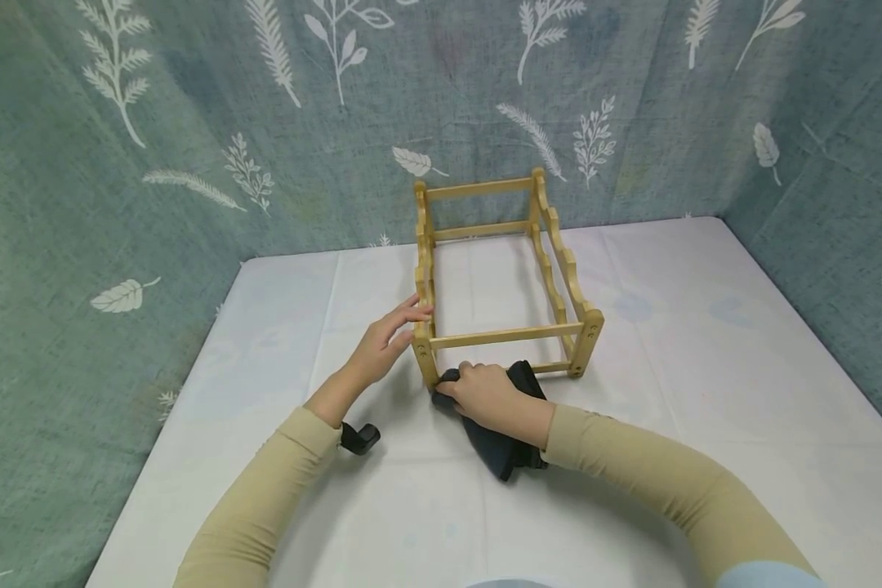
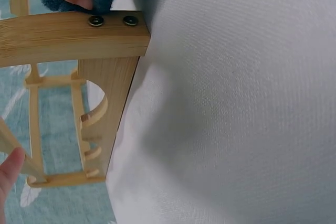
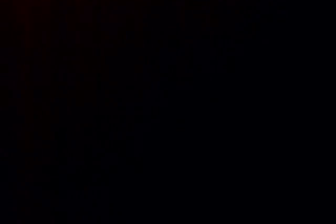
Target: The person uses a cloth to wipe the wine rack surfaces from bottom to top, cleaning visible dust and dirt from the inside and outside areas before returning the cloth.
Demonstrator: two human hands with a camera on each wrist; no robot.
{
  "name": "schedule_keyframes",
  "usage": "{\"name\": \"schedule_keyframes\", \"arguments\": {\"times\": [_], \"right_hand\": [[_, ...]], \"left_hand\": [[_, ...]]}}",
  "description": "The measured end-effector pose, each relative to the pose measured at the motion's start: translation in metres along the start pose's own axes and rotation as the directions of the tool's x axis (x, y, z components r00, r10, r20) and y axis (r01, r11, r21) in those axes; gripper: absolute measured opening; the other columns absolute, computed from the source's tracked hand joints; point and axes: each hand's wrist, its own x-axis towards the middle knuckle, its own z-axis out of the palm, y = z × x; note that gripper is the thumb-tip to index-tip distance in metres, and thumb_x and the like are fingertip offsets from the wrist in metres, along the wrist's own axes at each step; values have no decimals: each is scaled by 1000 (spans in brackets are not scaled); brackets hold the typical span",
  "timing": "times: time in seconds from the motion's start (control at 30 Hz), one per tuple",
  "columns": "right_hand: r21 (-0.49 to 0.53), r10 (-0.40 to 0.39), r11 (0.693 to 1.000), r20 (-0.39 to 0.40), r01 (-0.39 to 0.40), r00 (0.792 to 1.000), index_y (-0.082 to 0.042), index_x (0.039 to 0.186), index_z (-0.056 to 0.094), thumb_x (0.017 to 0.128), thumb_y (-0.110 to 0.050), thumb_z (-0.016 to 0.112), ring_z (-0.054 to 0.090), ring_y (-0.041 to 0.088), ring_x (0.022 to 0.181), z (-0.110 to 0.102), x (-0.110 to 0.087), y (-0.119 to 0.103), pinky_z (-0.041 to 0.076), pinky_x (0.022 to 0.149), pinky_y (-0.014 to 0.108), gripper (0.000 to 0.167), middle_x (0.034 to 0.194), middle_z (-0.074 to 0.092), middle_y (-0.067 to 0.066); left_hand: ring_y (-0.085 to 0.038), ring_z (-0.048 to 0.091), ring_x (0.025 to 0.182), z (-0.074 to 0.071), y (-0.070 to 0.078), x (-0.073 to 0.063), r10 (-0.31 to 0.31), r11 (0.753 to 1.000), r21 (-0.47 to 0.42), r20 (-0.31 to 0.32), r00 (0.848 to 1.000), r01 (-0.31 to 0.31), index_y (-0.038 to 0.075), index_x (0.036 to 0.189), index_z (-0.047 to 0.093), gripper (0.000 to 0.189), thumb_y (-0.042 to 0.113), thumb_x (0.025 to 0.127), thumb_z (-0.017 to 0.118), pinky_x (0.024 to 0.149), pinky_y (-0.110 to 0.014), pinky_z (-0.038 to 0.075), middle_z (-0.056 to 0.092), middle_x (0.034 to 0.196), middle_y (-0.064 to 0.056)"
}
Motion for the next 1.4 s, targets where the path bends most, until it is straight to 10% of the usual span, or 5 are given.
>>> {"name": "schedule_keyframes", "arguments": {"times": [0.27, 0.57, 0.73, 0.97, 1.4], "right_hand": [[103, -4, 994, -286, 35, 958, -30, 121, 60, 79, -33, 70, 52, 13, 54, -34, -34, 16, 40, 41, 22, 43, 75, 53, 3], [208, 135, 978, -574, -16, 808, -17, 120, 60, 87, -35, 61, 37, 14, 48, -70, -95, 73, 34, 40, 25, 37, 75, 51, 12], [231, 237, 966, -606, -117, 759, -14, 118, 61, 95, -48, 31, 37, 14, 45, -68, -118, 102, 32, 39, 26, 51, 76, 54, 16], [338, 392, 913, -567, -230, 724, -12, 118, 62, 71, -5, 75, 44, 18, 48, -61, -134, 128, 33, 41, 30, 49, 78, 57, 17], [331, 505, 863, -608, -383, 613, -9, 116, 63, 73, -3, 72, 49, 35, 52, -71, -159, 156, 36, 43, 46, 45, 74, 54, 24]], "left_hand": [[-43, 26, 132, 0, 1, -1, -6, 1000, 2, 3, 1000, 6, -6, 114, 53, 59, 47, 96, 33, 105, -57, 24, 49, 127, -29], [-44, 27, 131, 1, 1, 1, 9, 1000, -3, -24, 1000, -9, -9, 113, 53, 66, 50, 95, 32, 106, -56, 24, 50, 124, -29], [-45, 27, 131, 2, 1, 0, 1, 1000, -17, -32, 999, -1, -10, 113, 53, 68, 52, 94, 33, 105, -57, 24, 50, 124, -30], [-45, 27, 131, 4, 0, 1, 9, 1000, -22, -33, 999, -10, -12, 112, 52, 68, 51, 95, 33, 104, -58, 24, 50, 124, -30], [-47, 29, 129, 4, 1, 1, 14, 1000, 8, -44, 999, -14, -12, 112, 53, 74, 56, 93, 30, 104, -58, 25, 51, 123, -30]]}}
